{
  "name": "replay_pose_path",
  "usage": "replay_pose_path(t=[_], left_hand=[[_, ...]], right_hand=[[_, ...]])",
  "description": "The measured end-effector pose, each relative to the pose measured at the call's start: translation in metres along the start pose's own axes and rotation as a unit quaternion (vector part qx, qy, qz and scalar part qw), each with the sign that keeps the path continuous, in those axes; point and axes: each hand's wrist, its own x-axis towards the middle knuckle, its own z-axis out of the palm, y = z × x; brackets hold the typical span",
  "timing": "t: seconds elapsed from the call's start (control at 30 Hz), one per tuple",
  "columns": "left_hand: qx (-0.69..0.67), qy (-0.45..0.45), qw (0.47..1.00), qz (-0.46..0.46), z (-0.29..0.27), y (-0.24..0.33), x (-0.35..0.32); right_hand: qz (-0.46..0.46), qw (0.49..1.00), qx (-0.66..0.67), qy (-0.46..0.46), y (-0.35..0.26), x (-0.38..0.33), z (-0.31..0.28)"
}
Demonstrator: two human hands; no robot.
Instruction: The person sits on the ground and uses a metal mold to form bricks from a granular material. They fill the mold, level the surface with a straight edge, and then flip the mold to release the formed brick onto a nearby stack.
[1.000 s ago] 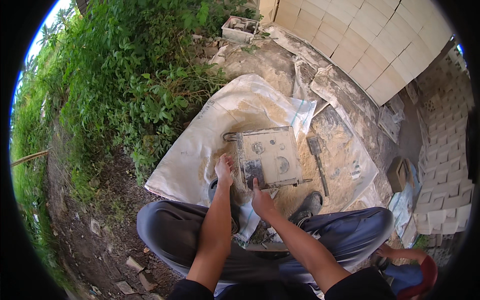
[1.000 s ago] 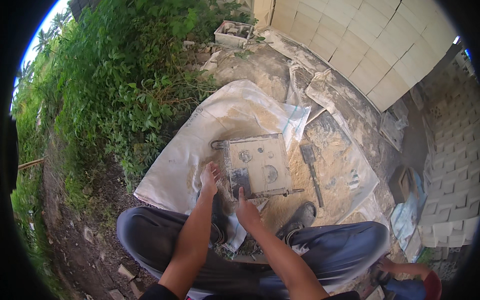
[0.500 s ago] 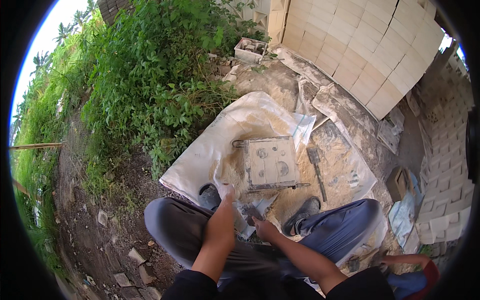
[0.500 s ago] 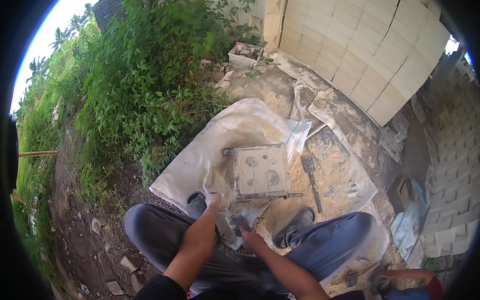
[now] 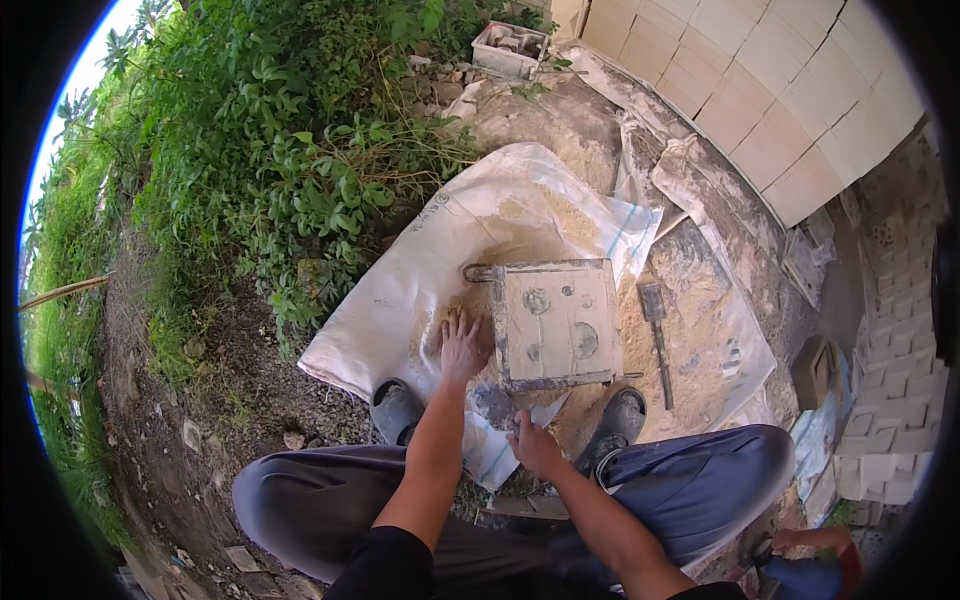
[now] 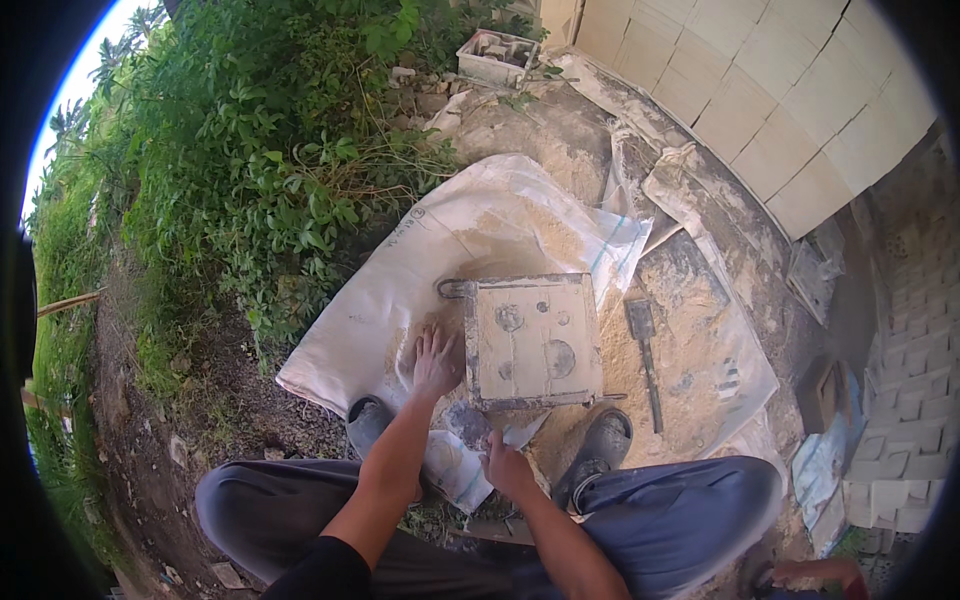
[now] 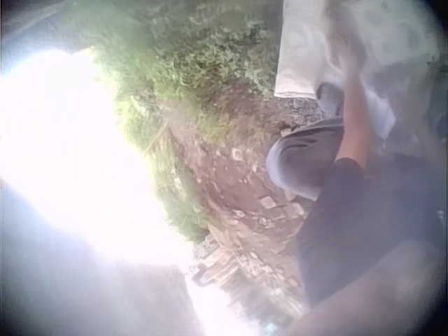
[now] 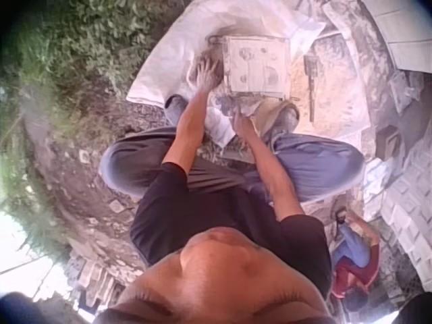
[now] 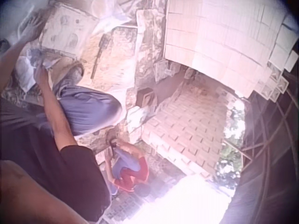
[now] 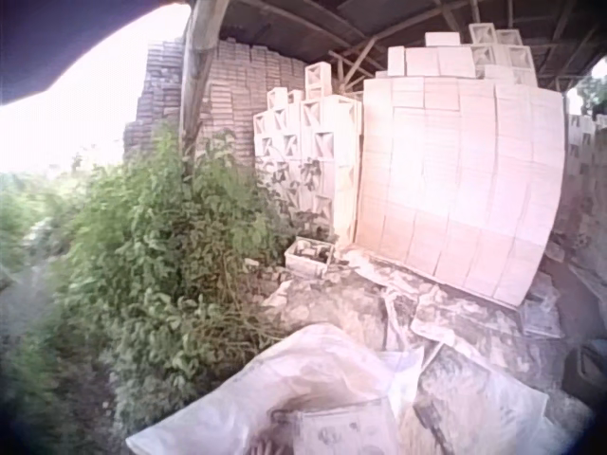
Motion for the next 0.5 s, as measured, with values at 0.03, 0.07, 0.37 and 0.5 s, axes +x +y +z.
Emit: replay_pose_path(t=[0.03, 0.07, 0.37, 0.5], left_hand=[[-0.035, -0.004, 0.999, -0.020, 0.009, 0.003, -0.003], [-0.069, -0.008, 0.997, -0.042, 0.016, 0.002, -0.009], [-0.359, 0.125, 0.872, -0.308, 0.044, -0.009, -0.003], [-0.435, 0.155, 0.801, -0.381, -0.002, 0.031, 0.031]], right_hand=[[0.019, 1.000, 0.012, -0.010, 0.000, 0.002, -0.002], [0.037, 0.999, 0.024, -0.020, 0.000, 0.002, -0.001], [0.053, 0.998, 0.031, -0.022, 0.013, 0.010, 0.011], [0.079, 0.997, 0.024, -0.011, 0.025, 0.012, 0.014]])
